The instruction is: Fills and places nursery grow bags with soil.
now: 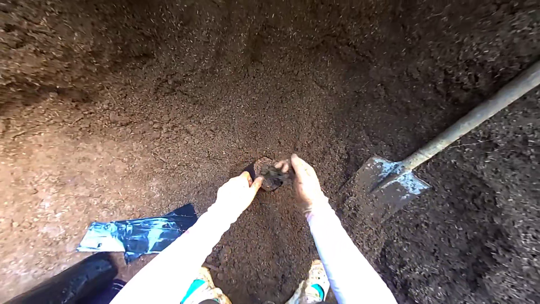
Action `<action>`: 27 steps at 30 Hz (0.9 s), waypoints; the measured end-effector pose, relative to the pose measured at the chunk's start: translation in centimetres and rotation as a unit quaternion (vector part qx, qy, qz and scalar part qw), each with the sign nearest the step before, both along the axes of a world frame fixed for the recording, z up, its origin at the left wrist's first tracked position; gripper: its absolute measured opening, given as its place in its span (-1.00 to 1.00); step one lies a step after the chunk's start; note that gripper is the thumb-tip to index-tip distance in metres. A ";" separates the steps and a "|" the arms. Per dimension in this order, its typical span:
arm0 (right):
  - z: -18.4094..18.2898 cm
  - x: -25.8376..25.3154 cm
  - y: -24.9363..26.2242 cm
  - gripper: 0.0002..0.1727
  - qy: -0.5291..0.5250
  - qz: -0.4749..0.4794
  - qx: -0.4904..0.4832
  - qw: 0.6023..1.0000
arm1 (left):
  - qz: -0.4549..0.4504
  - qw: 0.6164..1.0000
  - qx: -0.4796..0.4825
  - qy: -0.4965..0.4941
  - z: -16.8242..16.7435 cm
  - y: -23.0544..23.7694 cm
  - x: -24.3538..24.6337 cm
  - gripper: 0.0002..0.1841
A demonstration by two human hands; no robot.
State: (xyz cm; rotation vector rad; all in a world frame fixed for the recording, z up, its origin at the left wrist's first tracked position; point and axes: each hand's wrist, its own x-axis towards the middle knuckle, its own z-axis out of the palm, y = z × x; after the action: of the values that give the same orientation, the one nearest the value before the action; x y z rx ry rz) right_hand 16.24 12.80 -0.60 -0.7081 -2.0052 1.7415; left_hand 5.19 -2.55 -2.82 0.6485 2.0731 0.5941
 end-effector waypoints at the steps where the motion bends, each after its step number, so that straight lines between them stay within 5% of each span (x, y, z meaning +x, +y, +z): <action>1: 1.3 -0.5 0.0 -0.46 -0.024 0.005 0.104 0.994 | -0.004 1.000 0.003 0.004 0.2 0.1 0.0 -0.42; 4: 4.6 -2.2 0.3 -0.36 -0.002 -0.051 0.421 0.906 | -0.014 1.000 0.011 0.009 0.8 0.3 -0.2 -0.52; 6: 3.3 -4.6 -0.1 -0.48 0.003 -0.125 0.554 0.823 | -0.011 1.000 0.023 0.010 0.5 0.2 0.0 -0.55; 9: -4.3 -7.6 -1.1 -0.68 -0.090 -0.045 0.642 0.761 | 0.008 0.999 0.042 0.005 -0.3 0.3 0.1 -0.58; 11: -4.8 -8.6 -0.7 -0.64 -0.103 0.025 0.643 0.759 | 0.044 0.996 0.081 0.003 -0.9 -0.1 -0.3 -0.59; 13: -1.7 -7.5 0.4 -0.61 -0.177 0.052 0.574 0.798 | 0.127 0.982 0.134 -0.039 -1.7 -0.8 -0.4 -0.54; 15: -0.9 -5.9 3.4 -0.51 -0.202 0.018 0.447 0.871 | 0.285 0.930 0.175 -0.155 -2.8 -0.3 -0.3 -0.48; 18: -5.9 -2.8 5.5 -0.24 -0.197 0.013 0.148 0.969 | 0.438 0.827 0.153 -0.317 -3.8 1.6 1.0 -0.27; 22: -8.0 -0.6 -0.8 -0.11 -0.147 -0.010 -0.162 0.976 | 0.475 0.728 0.223 -0.441 -5.1 3.2 2.4 -0.17; 27: -4.7 -0.4 -4.3 -0.19 -0.118 -0.039 -0.172 0.977 | 0.455 0.642 0.331 -0.521 -3.1 0.4 3.8 -0.28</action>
State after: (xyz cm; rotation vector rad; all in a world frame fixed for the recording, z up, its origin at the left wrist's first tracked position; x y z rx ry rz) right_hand 15.84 8.52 -5.32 -1.1363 -1.8046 2.0630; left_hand 9.00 -2.18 -5.96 -0.4631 0.8380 1.8236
